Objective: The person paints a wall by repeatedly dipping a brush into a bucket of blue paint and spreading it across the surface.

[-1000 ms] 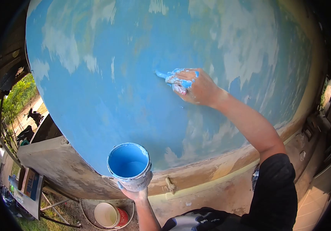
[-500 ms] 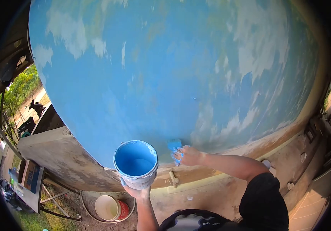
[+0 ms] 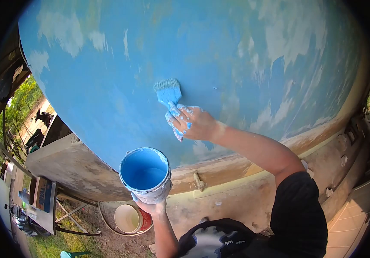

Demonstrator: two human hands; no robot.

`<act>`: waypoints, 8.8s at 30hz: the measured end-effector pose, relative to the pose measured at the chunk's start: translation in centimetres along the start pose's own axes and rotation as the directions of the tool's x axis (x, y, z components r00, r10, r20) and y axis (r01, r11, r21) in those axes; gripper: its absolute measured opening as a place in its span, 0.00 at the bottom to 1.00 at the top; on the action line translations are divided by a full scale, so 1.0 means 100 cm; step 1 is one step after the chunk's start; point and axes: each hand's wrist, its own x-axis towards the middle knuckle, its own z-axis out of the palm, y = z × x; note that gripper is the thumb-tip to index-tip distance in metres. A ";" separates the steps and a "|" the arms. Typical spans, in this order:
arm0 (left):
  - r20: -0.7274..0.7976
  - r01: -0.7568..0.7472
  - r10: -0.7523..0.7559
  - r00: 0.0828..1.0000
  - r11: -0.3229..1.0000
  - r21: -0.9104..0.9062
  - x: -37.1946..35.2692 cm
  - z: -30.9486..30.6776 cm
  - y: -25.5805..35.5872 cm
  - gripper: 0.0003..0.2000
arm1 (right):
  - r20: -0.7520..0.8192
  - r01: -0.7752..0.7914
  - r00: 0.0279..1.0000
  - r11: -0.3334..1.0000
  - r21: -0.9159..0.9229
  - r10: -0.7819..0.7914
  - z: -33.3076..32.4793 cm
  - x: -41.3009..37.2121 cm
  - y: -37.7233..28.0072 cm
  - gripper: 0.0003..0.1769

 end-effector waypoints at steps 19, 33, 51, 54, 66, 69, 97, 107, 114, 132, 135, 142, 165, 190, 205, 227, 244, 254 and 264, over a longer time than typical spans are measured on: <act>0.007 0.290 -0.292 0.956 0.945 -0.148 0.000 -0.027 0.002 0.36 | 0.170 -0.373 -0.303 -0.281 0.884 0.938 -0.030 -0.111 -0.046 0.07; -0.169 0.222 -0.260 0.951 0.951 -0.213 0.021 -0.001 -0.031 0.39 | 0.013 -0.217 -0.827 -0.341 0.915 0.563 0.085 -0.235 -0.206 0.07; 0.086 0.451 -0.443 0.893 0.877 -0.164 0.066 -0.011 -0.065 0.34 | 0.306 -0.301 0.332 -0.207 0.931 0.892 -0.196 -0.016 0.000 0.13; 0.074 0.527 -0.551 0.831 0.740 -0.418 0.057 -0.007 -0.103 0.33 | 0.324 -0.456 0.344 -0.145 0.878 0.881 -0.218 -0.026 -0.010 0.12; -0.068 0.586 -0.582 0.810 0.806 0.080 0.024 -0.064 -0.125 0.34 | 0.526 -0.609 0.126 -0.352 0.710 0.841 -0.243 -0.086 -0.023 0.10; -0.128 0.537 -0.539 0.833 0.842 -0.050 0.033 -0.056 -0.127 0.32 | 0.610 -0.674 0.123 -0.385 0.630 0.783 -0.234 -0.082 -0.026 0.10; 0.154 0.624 -0.627 0.764 0.778 0.074 0.080 -0.032 -0.170 0.30 | 0.825 -0.877 0.210 0.474 -0.078 0.525 -0.162 -0.062 -0.053 0.16; 0.124 0.640 -0.650 0.750 0.760 0.115 0.070 -0.033 -0.198 0.33 | 0.847 -0.959 -0.112 0.166 -0.229 0.519 -0.180 -0.069 -0.051 0.27; 0.088 0.623 -0.635 0.768 0.771 0.131 0.080 -0.020 -0.193 0.32 | 0.795 -0.852 0.270 0.519 -0.065 0.543 -0.240 -0.062 -0.012 0.19; 0.065 0.587 -0.595 0.801 0.802 0.106 0.070 -0.029 -0.198 0.31 | 0.721 -0.875 0.408 0.464 0.135 0.560 -0.189 -0.080 -0.035 0.14; 0.130 0.652 -0.654 0.745 0.756 0.066 0.068 -0.045 -0.198 0.30 | 0.910 -0.592 0.354 0.805 0.039 0.216 -0.175 -0.060 -0.024 0.10; 0.059 0.625 -0.626 0.778 0.780 0.041 0.075 -0.045 -0.188 0.30 | 0.808 -0.592 0.508 0.802 0.075 0.299 -0.157 -0.073 -0.037 0.10; 0.185 0.611 -0.707 0.683 0.691 0.387 0.045 -0.024 -0.268 0.35 | 0.597 -0.921 -0.095 0.158 -0.357 0.796 -0.258 -0.081 -0.024 0.18; 0.287 0.658 -0.724 0.628 0.690 0.301 0.026 0.006 -0.261 0.33 | 0.755 -0.911 0.093 0.362 -0.200 0.649 -0.269 -0.085 -0.024 0.20; 0.277 0.785 -0.771 0.573 0.614 0.086 0.030 0.017 -0.260 0.31 | 0.483 -0.895 -0.432 -0.428 -0.126 0.761 -0.237 -0.091 -0.043 0.15; 0.342 0.816 -0.788 0.512 0.571 0.093 0.036 0.007 -0.250 0.39 | 0.312 -0.800 0.536 0.590 -0.110 0.785 -0.291 -0.093 -0.058 0.15; 0.194 0.844 -0.821 0.536 0.527 -0.099 0.064 -0.007 -0.227 0.36 | 0.234 -0.933 0.330 0.354 -0.070 0.915 -0.258 -0.063 -0.039 0.12; 0.158 0.831 -0.820 0.550 0.555 -0.010 0.059 -0.015 -0.220 0.35 | 0.304 -0.677 -0.197 -0.354 0.646 0.932 -0.217 -0.062 -0.050 0.06; 0.166 0.856 -0.843 0.512 0.517 -0.016 0.061 0.003 -0.222 0.36 | 0.255 -0.546 -0.228 -0.340 0.766 0.940 -0.201 -0.064 -0.052 0.07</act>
